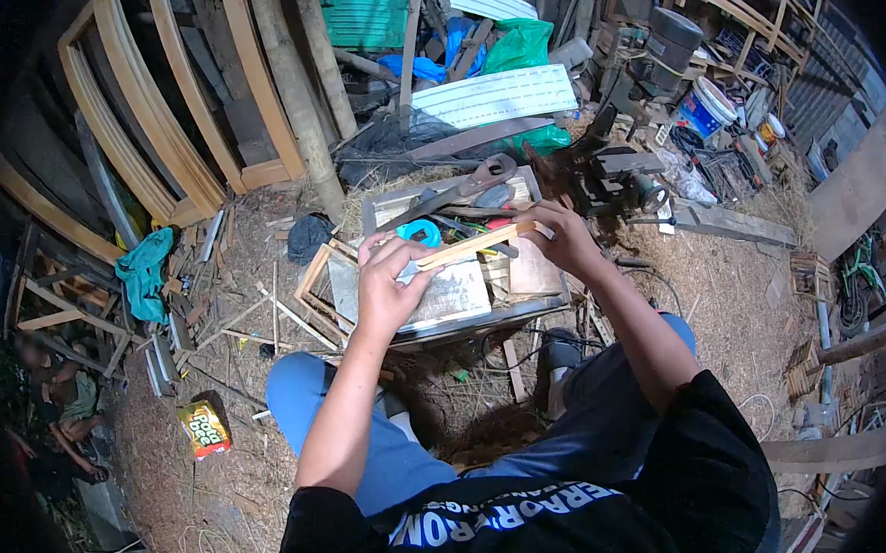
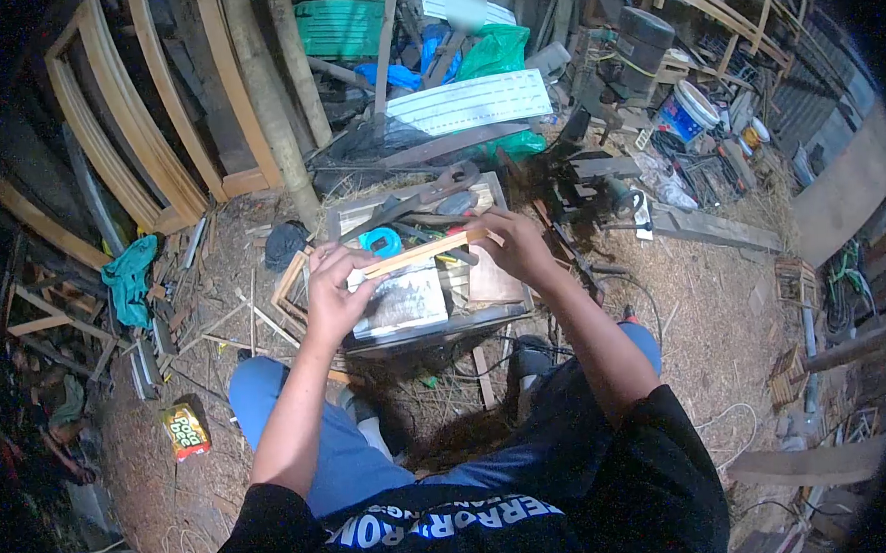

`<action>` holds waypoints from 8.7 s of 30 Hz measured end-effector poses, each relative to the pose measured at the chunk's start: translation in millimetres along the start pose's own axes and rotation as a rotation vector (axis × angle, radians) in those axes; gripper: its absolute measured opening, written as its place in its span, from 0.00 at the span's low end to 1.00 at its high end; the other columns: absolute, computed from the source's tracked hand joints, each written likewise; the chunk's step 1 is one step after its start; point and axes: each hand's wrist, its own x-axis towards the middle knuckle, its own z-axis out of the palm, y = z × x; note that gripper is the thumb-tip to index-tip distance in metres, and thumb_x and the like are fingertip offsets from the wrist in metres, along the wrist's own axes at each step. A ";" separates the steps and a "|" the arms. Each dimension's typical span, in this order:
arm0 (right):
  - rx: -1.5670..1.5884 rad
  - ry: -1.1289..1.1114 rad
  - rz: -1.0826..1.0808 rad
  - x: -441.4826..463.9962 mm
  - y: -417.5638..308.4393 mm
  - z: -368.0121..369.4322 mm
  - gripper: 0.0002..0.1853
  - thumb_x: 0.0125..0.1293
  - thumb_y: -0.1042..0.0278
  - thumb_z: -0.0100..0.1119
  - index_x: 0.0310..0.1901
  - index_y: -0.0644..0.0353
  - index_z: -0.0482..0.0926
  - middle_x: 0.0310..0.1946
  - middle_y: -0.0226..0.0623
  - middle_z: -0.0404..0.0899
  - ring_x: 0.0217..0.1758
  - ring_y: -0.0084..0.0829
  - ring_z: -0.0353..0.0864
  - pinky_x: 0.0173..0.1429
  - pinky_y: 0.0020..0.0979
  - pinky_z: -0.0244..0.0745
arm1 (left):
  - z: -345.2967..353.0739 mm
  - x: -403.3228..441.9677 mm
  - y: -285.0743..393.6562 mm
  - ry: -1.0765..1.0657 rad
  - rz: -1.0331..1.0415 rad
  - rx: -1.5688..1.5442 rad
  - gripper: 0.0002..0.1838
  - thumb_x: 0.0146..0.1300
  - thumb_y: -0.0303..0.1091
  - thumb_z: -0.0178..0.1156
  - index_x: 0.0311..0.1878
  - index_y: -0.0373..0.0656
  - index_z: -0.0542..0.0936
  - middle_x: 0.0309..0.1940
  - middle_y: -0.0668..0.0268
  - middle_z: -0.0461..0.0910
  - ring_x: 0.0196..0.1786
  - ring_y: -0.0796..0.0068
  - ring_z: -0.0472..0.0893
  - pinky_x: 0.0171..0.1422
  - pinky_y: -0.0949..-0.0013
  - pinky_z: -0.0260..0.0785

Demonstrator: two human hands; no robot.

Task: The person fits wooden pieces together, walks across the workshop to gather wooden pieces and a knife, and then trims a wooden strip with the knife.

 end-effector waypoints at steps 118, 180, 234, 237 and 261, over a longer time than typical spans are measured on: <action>-0.174 -0.337 0.310 59.6 -8.8 127.1 0.13 0.71 0.68 0.65 0.52 0.64 0.81 0.43 0.51 0.79 0.49 0.56 0.77 0.56 0.49 0.73 | 126.1 -301.6 -385.1 -0.302 -0.671 0.616 0.15 0.64 0.30 0.65 0.54 0.50 0.85 0.51 0.54 0.82 0.55 0.45 0.84 0.56 0.46 0.81; -0.042 0.201 -0.347 -37.5 -175.3 -38.2 0.23 0.51 0.69 0.82 0.52 0.52 0.91 0.45 0.36 0.82 0.50 0.41 0.81 0.58 0.41 0.77 | -29.5 -33.2 65.6 0.186 -0.079 -0.686 0.44 0.57 0.88 0.47 0.27 0.47 0.63 0.32 0.69 0.60 0.39 0.69 0.58 0.48 0.64 0.49; -0.008 0.240 -0.460 -47.9 -174.6 -45.9 0.27 0.43 0.74 0.85 0.49 0.46 0.91 0.42 0.27 0.81 0.42 0.32 0.82 0.43 0.33 0.76 | -49.0 -32.1 85.0 0.204 0.104 -0.213 0.51 0.51 0.96 0.36 0.24 0.46 0.62 0.29 0.65 0.69 0.39 0.63 0.62 0.51 0.60 0.52; -0.002 0.235 -0.458 -48.1 -174.3 -45.9 0.27 0.43 0.74 0.85 0.49 0.47 0.91 0.42 0.27 0.82 0.43 0.32 0.82 0.44 0.33 0.75 | -50.1 -31.9 88.1 0.204 0.098 -0.212 0.50 0.51 0.95 0.37 0.24 0.46 0.62 0.29 0.65 0.68 0.39 0.63 0.63 0.51 0.60 0.53; 0.002 0.210 -0.427 -51.8 -178.3 -44.5 0.27 0.43 0.72 0.86 0.49 0.45 0.91 0.42 0.26 0.82 0.44 0.32 0.82 0.49 0.35 0.76 | -54.1 -37.3 86.0 0.194 0.100 -0.198 0.51 0.50 0.96 0.37 0.24 0.46 0.62 0.29 0.65 0.68 0.39 0.63 0.63 0.50 0.60 0.54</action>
